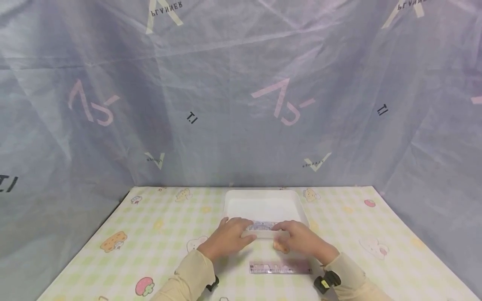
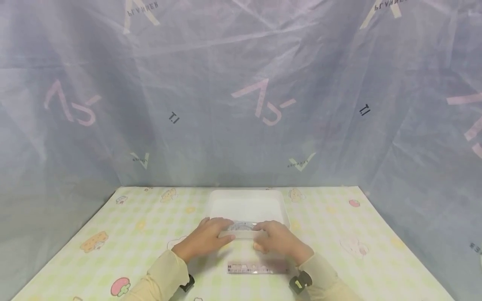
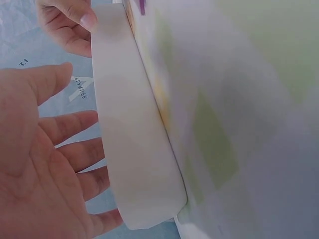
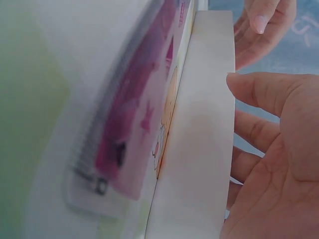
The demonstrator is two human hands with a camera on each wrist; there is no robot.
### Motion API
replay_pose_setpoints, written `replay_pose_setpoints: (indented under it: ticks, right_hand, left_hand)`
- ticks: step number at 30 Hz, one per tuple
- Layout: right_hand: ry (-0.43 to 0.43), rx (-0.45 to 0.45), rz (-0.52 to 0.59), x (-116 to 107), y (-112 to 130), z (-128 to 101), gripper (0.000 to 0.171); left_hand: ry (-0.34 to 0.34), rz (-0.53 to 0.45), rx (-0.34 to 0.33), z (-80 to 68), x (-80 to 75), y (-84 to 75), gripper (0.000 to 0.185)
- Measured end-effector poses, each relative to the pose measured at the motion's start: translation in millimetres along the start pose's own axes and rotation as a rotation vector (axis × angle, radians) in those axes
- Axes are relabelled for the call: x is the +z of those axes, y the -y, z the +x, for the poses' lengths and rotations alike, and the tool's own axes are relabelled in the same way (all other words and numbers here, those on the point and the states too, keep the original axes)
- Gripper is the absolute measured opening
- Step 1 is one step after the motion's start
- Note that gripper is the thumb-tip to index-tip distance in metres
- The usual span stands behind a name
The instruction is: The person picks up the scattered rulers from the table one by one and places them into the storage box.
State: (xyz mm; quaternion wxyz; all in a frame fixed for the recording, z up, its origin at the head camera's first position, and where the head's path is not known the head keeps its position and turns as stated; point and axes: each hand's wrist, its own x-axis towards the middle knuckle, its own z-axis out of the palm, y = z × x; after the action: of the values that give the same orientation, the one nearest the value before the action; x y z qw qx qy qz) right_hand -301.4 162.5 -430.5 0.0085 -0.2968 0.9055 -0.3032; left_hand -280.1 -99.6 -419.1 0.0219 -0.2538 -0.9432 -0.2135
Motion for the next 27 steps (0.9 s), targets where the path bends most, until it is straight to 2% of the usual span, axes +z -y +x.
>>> replay_pose_setpoints:
  ticks: [16,23,27]
  right_hand:
    - [0.038,0.0,0.015,-0.1,0.8,-1.9,0.03]
    - [0.023,-0.036,0.004,-0.8,-0.7,-1.5,0.028]
    - [-0.015,-0.055,-0.028,-6.7,1.5,-2.1,0.028]
  left_hand:
    - [0.011,0.013,0.029,0.4,2.2,0.2,0.051]
    - [0.016,0.038,0.033,0.0,2.1,1.4,0.051]
    - [-0.002,0.058,0.064,0.5,-2.5,4.8,0.048]
